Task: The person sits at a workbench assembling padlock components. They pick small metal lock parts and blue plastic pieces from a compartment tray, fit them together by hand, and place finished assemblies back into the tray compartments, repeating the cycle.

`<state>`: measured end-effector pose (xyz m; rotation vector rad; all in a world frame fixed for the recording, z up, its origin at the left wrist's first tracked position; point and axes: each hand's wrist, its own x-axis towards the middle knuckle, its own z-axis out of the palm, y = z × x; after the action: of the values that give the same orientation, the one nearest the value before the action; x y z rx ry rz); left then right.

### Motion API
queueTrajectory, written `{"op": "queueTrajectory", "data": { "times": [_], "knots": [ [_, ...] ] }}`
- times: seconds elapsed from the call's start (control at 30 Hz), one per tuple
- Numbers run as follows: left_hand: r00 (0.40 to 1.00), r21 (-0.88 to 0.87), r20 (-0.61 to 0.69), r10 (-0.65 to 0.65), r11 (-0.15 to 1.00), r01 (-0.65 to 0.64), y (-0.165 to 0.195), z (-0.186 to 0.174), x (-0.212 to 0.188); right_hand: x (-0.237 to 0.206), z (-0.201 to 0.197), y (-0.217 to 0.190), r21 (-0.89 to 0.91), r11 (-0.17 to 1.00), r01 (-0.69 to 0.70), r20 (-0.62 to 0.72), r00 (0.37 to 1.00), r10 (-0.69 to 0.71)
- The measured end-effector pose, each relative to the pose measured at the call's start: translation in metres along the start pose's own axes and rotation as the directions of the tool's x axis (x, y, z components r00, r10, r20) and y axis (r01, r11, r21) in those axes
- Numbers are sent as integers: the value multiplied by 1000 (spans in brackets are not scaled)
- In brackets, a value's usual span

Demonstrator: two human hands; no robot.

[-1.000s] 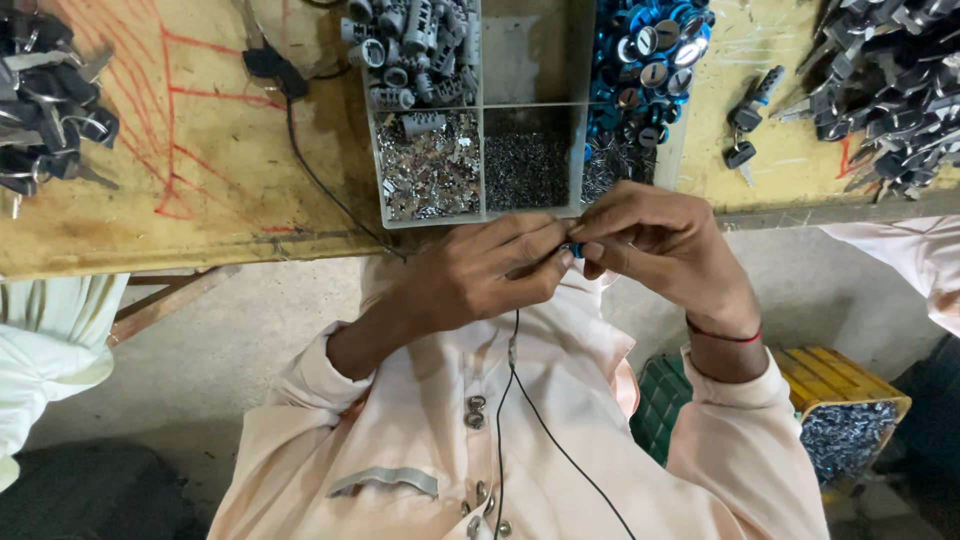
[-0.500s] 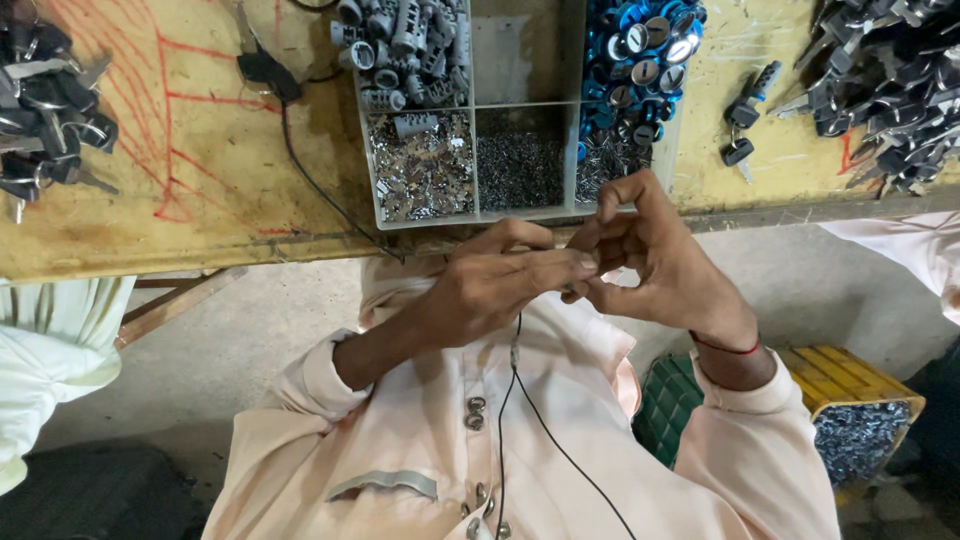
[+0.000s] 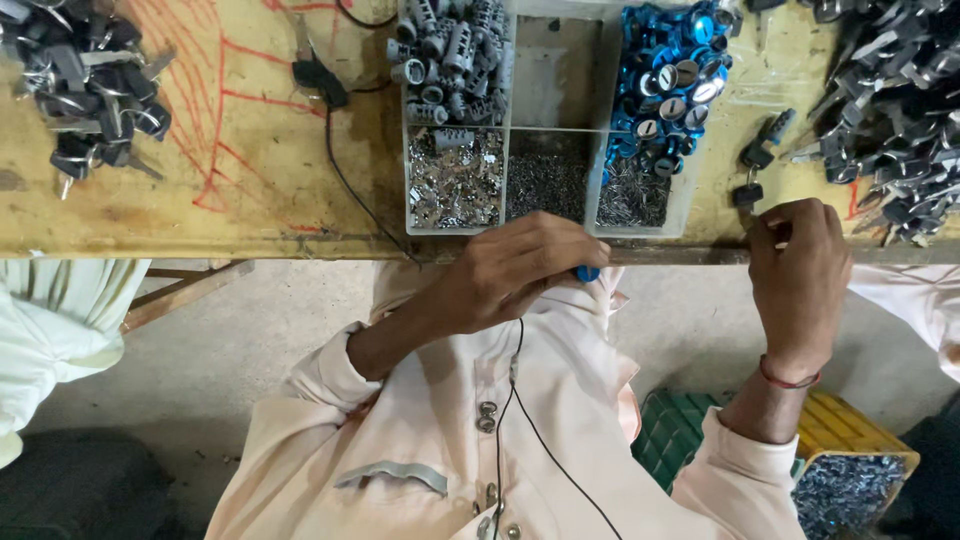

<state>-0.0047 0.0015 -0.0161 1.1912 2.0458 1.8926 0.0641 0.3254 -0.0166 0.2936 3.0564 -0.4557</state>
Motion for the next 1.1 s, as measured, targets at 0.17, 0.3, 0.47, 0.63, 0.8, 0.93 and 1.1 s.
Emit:
{"op": "queueTrajectory", "data": {
  "times": [0.17,0.3,0.47,0.63,0.8,0.93,1.1],
  "knots": [
    [999,-6,32,-37,999,38,0,8,0,-1,17,21,199,980,28,-27,999,-23],
    [999,-2,10,-31,1000,31,2,8,-3,9,13,17,284,959,-17,1,1000,18],
    [998,110,-53,-29,993,35,8,15,-1,-5,-20,-42,971,238,-29,-41,958,285],
    [995,249,-83,47,968,-25,18,22,1,-36,26,-117,814,525,251,-397,899,187],
    [995,375,-99,22,927,17,20,14,-10,-47,41,-107,684,623,379,-359,919,-164],
    [986,222,-166,2,974,35,19,14,-15,-41,23,-120,547,711,441,-379,888,-259],
    [956,-10,-239,-168,985,170,19,7,-17,-25,2,-145,569,670,476,-339,879,-337]
  ]
}}
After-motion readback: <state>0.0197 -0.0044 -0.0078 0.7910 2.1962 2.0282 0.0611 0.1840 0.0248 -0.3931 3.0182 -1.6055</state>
